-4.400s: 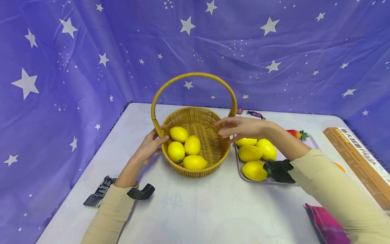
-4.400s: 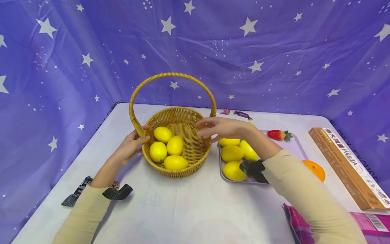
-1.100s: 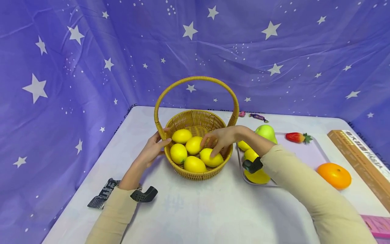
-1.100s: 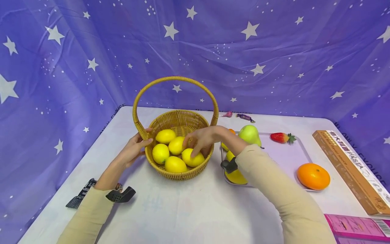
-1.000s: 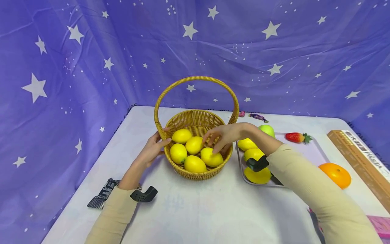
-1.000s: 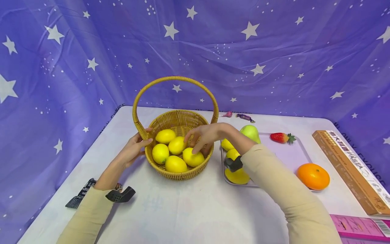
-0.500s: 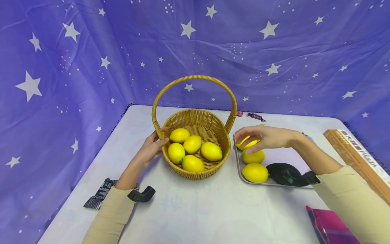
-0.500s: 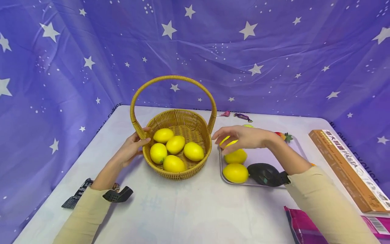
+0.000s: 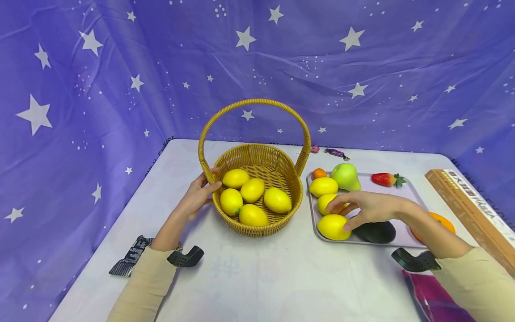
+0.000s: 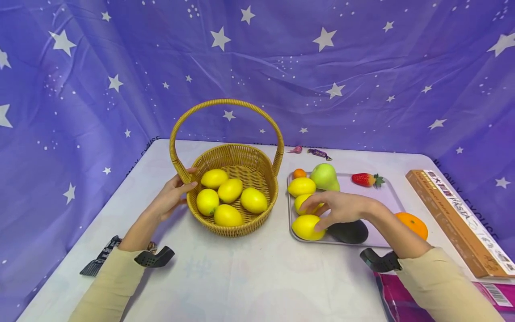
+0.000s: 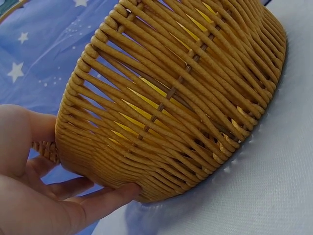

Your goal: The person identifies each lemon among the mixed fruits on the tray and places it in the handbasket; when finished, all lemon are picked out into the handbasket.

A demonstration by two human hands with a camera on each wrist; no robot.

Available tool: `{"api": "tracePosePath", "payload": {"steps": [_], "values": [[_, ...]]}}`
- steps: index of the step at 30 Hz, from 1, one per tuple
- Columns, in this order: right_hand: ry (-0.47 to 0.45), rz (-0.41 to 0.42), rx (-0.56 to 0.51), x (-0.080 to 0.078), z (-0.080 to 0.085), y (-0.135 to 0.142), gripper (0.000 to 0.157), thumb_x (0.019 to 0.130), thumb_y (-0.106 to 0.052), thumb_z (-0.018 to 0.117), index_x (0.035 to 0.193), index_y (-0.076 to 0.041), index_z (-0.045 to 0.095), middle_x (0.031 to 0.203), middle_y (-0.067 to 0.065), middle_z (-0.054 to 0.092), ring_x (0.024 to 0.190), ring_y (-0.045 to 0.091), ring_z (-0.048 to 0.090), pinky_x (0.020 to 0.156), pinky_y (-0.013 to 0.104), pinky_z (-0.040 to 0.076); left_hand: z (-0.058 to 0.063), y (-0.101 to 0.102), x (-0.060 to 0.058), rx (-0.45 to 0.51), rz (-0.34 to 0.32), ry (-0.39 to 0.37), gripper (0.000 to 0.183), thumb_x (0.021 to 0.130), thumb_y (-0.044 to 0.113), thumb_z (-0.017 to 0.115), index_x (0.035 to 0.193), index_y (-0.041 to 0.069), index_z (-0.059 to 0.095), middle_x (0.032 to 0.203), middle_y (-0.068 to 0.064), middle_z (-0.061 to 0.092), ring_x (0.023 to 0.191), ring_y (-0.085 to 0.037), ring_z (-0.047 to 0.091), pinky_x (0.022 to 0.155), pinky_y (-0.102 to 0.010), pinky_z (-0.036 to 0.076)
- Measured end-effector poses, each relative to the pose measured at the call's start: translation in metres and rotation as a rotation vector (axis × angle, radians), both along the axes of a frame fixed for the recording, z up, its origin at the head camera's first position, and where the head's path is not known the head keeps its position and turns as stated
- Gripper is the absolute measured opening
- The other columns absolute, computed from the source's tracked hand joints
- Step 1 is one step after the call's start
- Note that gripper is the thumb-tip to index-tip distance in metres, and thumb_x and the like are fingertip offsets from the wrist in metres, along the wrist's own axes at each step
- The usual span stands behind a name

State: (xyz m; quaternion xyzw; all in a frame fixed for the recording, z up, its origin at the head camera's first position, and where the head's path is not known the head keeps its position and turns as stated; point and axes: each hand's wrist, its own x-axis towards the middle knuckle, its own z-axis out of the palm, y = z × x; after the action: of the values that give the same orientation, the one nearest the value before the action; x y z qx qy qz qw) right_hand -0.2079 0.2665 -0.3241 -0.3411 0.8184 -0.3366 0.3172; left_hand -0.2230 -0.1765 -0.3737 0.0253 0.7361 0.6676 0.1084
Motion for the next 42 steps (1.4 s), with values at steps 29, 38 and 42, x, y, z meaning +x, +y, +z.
{"api": "tracePosePath", "payload": {"steps": [29, 38, 42], "values": [[0.342, -0.019, 0.116, 0.020, -0.009, -0.019, 0.048, 0.078, -0.017, 0.082, 0.122, -0.016, 0.062, 0.123, 0.000, 0.057, 0.106, 0.021, 0.051, 0.088, 0.045, 0.048, -0.001, 0.001, 0.002, 0.002, 0.003, 0.012, 0.051, 0.103, 0.011, 0.045, 0.151, 0.007, 0.027, 0.150, -0.022, 0.029, 0.129, -0.039, 0.039, 0.095, -0.051, 0.044], [0.246, -0.055, -0.006, -0.004, 0.032, -0.007, 0.050, 0.082, -0.028, 0.079, 0.126, -0.015, 0.059, 0.126, -0.001, 0.056, 0.113, 0.024, 0.052, 0.096, 0.040, 0.046, -0.002, 0.000, 0.001, 0.011, 0.003, 0.011, 0.052, 0.103, 0.012, 0.046, 0.150, 0.008, 0.027, 0.150, -0.021, 0.029, 0.128, -0.038, 0.040, 0.092, -0.048, 0.045], [0.168, -0.062, -0.068, -0.018, 0.050, -0.016, 0.049, 0.085, -0.020, 0.077, 0.129, -0.012, 0.057, 0.130, 0.001, 0.056, 0.118, 0.024, 0.050, 0.100, 0.041, 0.042, -0.001, 0.000, 0.002, 0.012, 0.002, 0.005, 0.052, 0.103, 0.012, 0.046, 0.151, 0.008, 0.027, 0.150, -0.021, 0.030, 0.128, -0.039, 0.040, 0.092, -0.048, 0.045]]}}
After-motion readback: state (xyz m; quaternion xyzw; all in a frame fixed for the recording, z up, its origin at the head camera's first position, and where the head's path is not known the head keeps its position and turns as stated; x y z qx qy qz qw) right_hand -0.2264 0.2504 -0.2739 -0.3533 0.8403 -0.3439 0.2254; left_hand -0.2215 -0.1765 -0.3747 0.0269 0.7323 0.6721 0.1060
